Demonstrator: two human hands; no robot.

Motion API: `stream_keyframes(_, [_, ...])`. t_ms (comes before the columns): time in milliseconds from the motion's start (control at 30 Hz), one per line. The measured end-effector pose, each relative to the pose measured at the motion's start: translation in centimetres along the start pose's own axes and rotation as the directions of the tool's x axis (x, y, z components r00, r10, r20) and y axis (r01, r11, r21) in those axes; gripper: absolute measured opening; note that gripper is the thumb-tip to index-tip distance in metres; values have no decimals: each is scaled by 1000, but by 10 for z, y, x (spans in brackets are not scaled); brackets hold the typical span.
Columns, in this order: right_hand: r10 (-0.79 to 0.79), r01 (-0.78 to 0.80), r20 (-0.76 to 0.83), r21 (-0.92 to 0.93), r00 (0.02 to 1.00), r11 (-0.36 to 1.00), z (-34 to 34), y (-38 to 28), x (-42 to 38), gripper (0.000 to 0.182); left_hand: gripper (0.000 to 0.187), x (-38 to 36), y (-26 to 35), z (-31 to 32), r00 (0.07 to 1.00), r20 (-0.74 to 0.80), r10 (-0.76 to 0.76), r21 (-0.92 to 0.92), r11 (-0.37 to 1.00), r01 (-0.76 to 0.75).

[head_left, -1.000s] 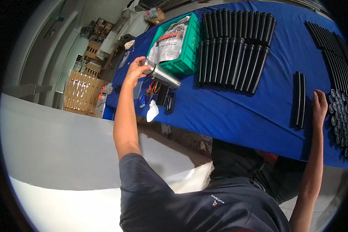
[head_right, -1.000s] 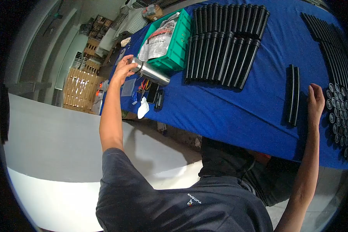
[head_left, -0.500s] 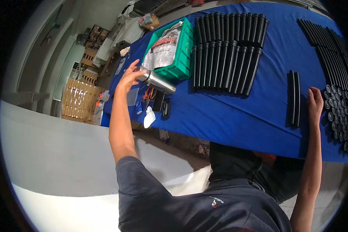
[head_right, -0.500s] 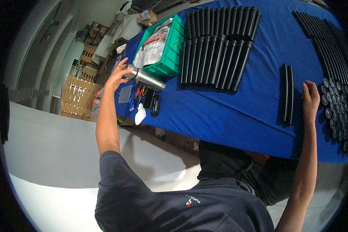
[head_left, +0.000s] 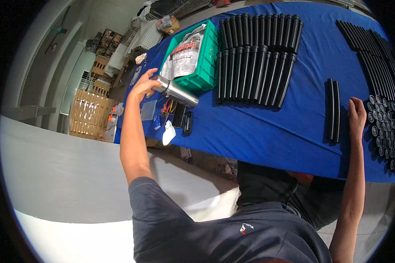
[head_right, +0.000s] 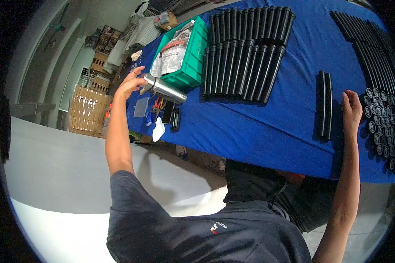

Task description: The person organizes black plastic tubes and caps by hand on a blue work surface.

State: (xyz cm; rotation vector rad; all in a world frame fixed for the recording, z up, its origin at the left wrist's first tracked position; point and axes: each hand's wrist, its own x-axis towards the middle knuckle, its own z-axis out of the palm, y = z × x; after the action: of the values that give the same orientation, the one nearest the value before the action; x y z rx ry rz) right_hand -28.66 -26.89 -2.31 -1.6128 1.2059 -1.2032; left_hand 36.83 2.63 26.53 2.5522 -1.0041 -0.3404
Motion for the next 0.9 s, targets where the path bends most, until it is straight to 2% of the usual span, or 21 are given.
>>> stream_keyframes(67, [-8,8,-7,-2,1000,1000,0,1,0,21,97,2,6,3,993,-99,-66,-20,998,64])
stream_keyframes(167, [-9,9,-13,8,1000,1000,1,4,0,21,97,22,-3,-2,961,-253,-108,317,929,188])
stream_keyframes(200, [-9,9,-14,9,1000,1000,1,3,1,21,93,-4,29,3,951,-223,-213,212,942,261])
stream_keyframes(400, [17,-17,3,43,1000,999,1,0,0,20,89,-2,14,1,991,-115,-73,94,992,84])
stream_keyframes(500, [13,-13,4,46,1000,999,1,0,0,20,87,-15,30,1,996,-36,-82,21,996,83])
stream_keyframes(600, [12,-12,0,51,1000,999,2,0,0,21,87,4,26,5,963,-265,-43,409,900,153])
stream_keyframes(700, [11,-11,5,37,1000,999,0,0,0,21,85,-6,43,9,946,-173,-274,232,922,309])
stream_keyframes(800, [17,-17,-1,35,1000,999,0,-3,-2,20,86,3,26,5,982,-103,-157,254,951,178])
stream_keyframes(900, [8,-7,-9,18,1000,1000,2,-3,-1,20,89,-10,31,3,987,20,-157,135,979,153])
